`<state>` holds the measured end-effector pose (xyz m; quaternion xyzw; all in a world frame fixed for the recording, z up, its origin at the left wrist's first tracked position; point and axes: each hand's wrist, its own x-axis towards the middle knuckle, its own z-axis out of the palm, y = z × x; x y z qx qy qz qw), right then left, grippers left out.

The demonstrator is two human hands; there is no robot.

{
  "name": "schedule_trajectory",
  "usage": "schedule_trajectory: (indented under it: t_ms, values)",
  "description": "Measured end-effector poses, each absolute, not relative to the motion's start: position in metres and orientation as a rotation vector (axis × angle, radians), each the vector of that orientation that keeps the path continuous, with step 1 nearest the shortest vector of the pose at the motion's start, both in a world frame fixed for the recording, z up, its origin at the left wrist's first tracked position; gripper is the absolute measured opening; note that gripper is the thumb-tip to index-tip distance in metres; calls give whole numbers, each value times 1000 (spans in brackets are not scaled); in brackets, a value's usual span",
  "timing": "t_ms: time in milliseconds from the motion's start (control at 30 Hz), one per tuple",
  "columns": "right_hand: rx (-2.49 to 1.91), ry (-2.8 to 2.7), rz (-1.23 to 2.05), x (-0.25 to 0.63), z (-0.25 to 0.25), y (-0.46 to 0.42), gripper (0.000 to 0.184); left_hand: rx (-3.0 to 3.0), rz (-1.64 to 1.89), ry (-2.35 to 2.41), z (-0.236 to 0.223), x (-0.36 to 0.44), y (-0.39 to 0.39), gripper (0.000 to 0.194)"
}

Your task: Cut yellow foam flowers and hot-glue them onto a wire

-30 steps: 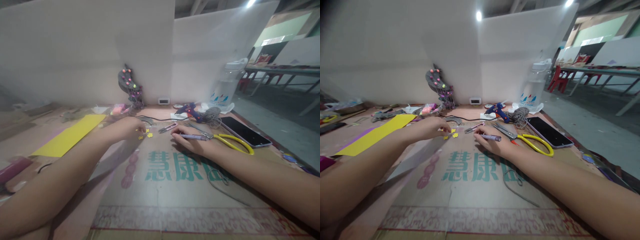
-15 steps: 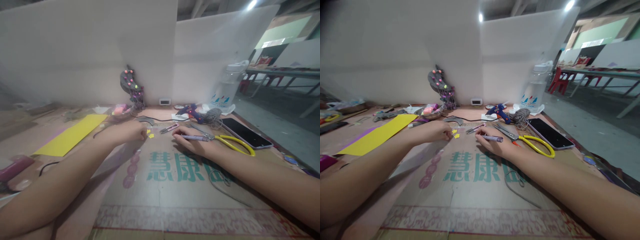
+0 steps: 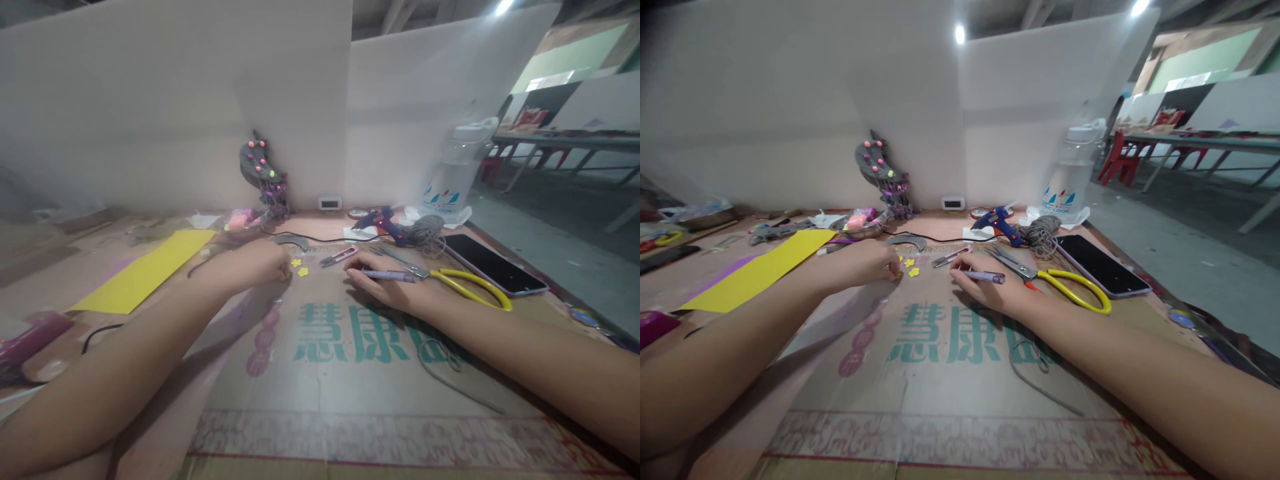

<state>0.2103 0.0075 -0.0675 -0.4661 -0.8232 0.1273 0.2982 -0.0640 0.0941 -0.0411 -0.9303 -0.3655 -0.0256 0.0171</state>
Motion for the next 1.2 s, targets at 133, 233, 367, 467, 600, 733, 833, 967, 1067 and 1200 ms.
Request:
schedule_trajectory:
  t_ms: [133, 233, 367, 467, 600, 733, 833, 967, 1067, 1200]
  values:
    - [-1238, -2183, 348, 210, -67, 7, 19, -2910, 80, -1217, -38, -62, 93, 19]
    - [-1228, -2198, 341, 210, -67, 7, 20, -2940, 104, -1257, -33, -58, 91, 23]
    - [-1258, -2207, 330, 211, -67, 8, 21, -2979, 132, -1266, -31, -56, 90, 27]
    - [-1283, -2218, 329, 211, -67, 8, 21, -2984, 147, -1270, -33, -57, 93, 25]
    - [-1284, -2221, 330, 211, -67, 8, 21, -2977, 107, -1257, -34, -59, 95, 18]
    - [-1275, -2217, 347, 211, -67, 7, 21, -2973, 7, -1281, -25, -57, 86, 9]
    - [-1307, -2214, 335, 211, -66, 7, 20, -3046, -132, -1242, -21, -45, 71, 12]
    - [-1263, -2164, 287, 212, -69, 9, 20, -3130, -477, -1047, -36, -17, 45, 13]
    - [-1200, -2090, 321, 211, -74, 13, 17, -3201, -536, -856, -58, -1, 33, 11]
    - [-1223, -1957, 472, 210, -76, 14, 14, -3299, -474, -636, -73, 2, 36, 13]
